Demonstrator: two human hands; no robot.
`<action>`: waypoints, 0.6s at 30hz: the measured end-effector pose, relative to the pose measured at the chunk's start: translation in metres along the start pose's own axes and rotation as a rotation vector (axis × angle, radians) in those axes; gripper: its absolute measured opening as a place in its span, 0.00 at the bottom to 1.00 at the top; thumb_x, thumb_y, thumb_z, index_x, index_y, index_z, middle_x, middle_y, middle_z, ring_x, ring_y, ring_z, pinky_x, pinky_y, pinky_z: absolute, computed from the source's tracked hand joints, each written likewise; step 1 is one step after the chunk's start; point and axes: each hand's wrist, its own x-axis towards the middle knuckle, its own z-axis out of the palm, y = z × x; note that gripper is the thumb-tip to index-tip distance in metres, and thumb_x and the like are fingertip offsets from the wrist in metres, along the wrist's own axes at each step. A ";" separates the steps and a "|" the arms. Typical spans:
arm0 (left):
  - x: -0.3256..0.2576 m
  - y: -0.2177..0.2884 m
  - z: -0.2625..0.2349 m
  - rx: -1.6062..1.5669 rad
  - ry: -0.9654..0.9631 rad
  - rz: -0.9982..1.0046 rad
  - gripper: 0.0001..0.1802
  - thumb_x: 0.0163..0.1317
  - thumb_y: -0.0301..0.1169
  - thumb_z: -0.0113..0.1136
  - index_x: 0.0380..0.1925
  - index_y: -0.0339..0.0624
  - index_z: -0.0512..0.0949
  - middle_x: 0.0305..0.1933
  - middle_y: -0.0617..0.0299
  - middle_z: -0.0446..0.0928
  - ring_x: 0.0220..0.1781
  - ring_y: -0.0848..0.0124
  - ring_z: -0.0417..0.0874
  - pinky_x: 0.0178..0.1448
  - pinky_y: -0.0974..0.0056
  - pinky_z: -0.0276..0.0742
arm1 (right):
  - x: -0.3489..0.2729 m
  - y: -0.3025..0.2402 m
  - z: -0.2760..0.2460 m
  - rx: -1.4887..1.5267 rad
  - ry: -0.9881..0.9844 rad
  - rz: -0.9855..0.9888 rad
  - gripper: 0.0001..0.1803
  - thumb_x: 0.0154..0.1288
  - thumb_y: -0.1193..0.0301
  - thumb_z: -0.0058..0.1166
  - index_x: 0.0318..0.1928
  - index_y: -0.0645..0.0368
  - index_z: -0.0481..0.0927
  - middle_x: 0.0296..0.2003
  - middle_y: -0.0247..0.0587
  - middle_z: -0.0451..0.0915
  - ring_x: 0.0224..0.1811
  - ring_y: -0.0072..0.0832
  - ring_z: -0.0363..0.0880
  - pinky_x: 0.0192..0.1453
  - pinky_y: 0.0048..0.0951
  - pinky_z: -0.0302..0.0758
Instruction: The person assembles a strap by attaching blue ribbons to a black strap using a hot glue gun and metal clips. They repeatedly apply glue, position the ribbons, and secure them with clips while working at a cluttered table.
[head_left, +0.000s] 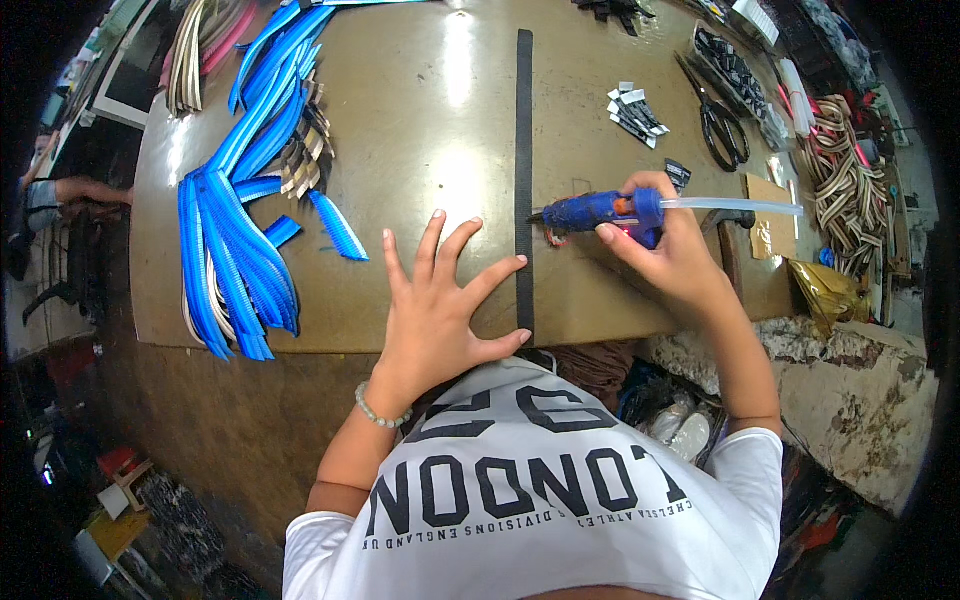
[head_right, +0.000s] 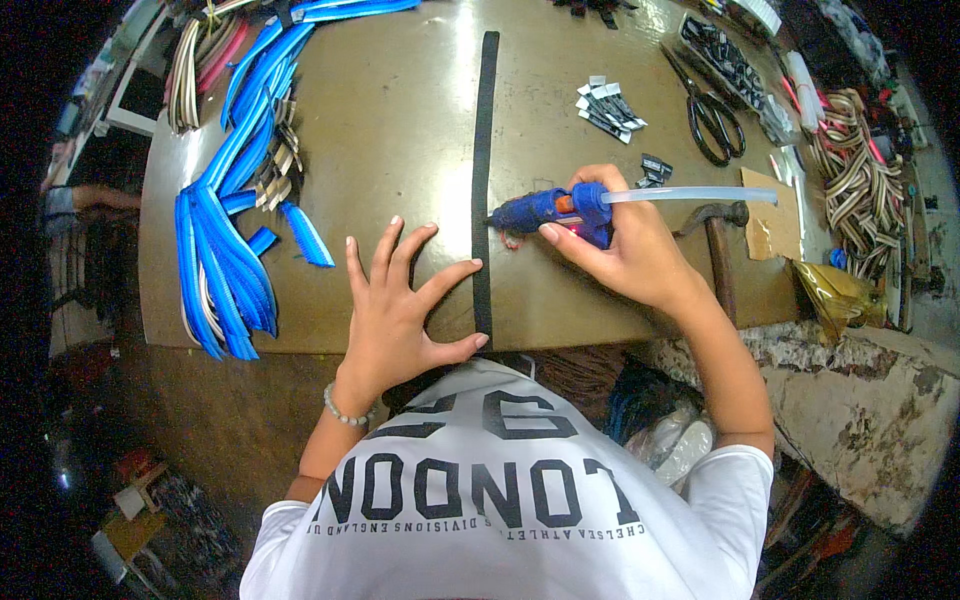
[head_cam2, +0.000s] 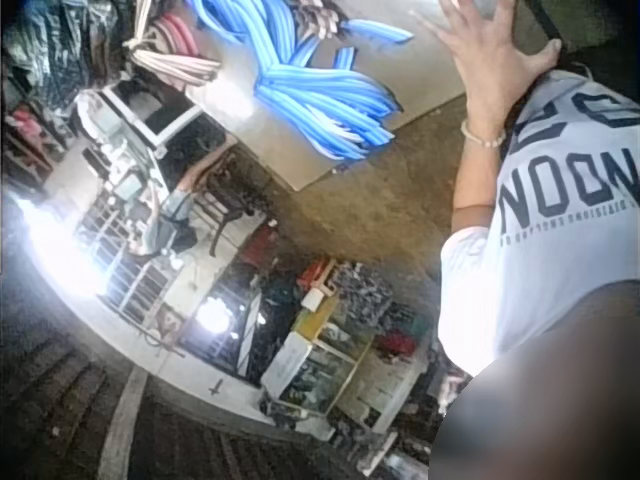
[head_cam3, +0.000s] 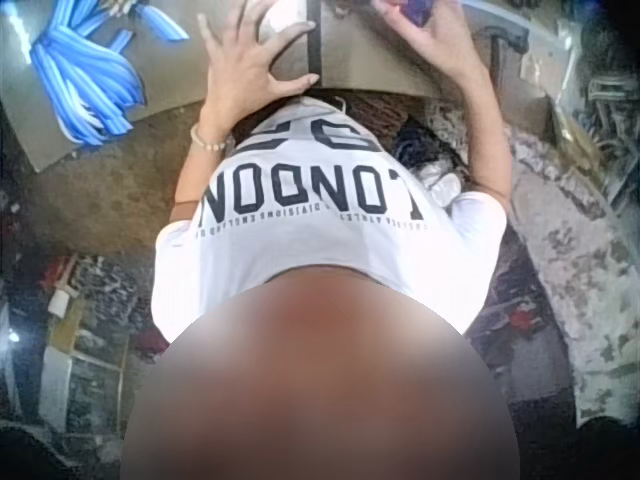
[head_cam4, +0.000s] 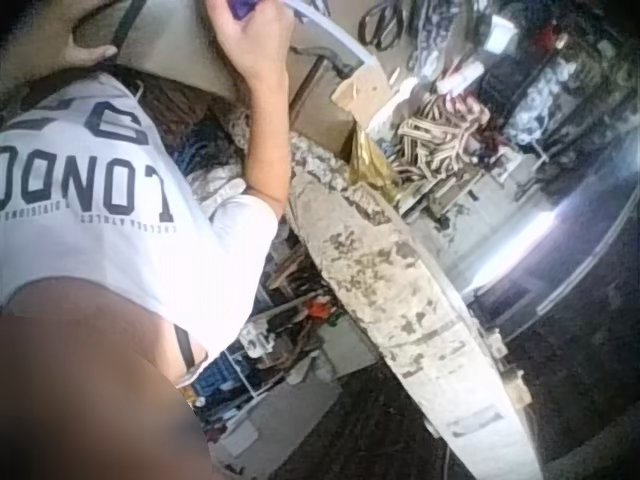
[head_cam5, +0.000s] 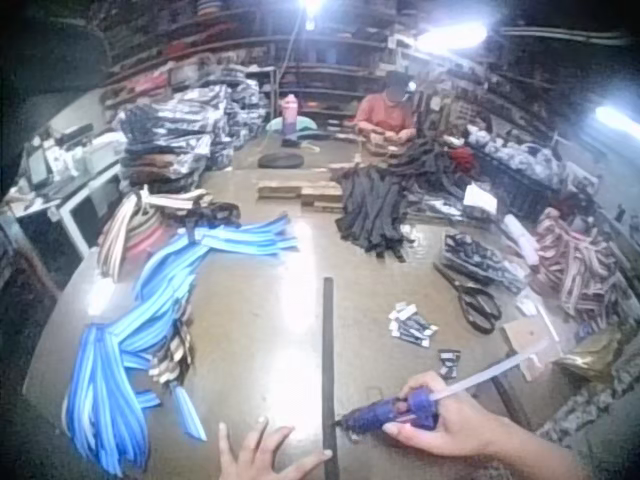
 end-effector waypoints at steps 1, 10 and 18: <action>0.000 0.000 0.000 0.002 -0.001 0.000 0.36 0.42 0.59 0.71 0.56 0.71 0.77 0.69 0.56 0.62 0.77 0.48 0.50 0.73 0.26 0.30 | 0.001 -0.001 0.000 0.009 0.003 0.024 0.26 0.60 0.61 0.67 0.51 0.60 0.69 0.36 0.49 0.82 0.38 0.37 0.83 0.43 0.34 0.77; -0.001 0.000 0.001 0.012 0.012 0.011 0.37 0.42 0.59 0.71 0.56 0.71 0.78 0.69 0.56 0.62 0.77 0.48 0.51 0.73 0.27 0.30 | 0.028 0.007 -0.002 -0.003 0.018 -0.110 0.23 0.62 0.61 0.65 0.48 0.60 0.69 0.35 0.50 0.81 0.37 0.35 0.83 0.41 0.34 0.76; -0.001 0.000 0.001 0.020 -0.004 0.006 0.38 0.43 0.59 0.70 0.58 0.72 0.76 0.70 0.56 0.61 0.77 0.48 0.50 0.73 0.25 0.31 | 0.012 -0.006 -0.005 -0.540 0.015 -0.521 0.25 0.59 0.68 0.63 0.55 0.61 0.71 0.44 0.50 0.82 0.36 0.45 0.84 0.38 0.36 0.82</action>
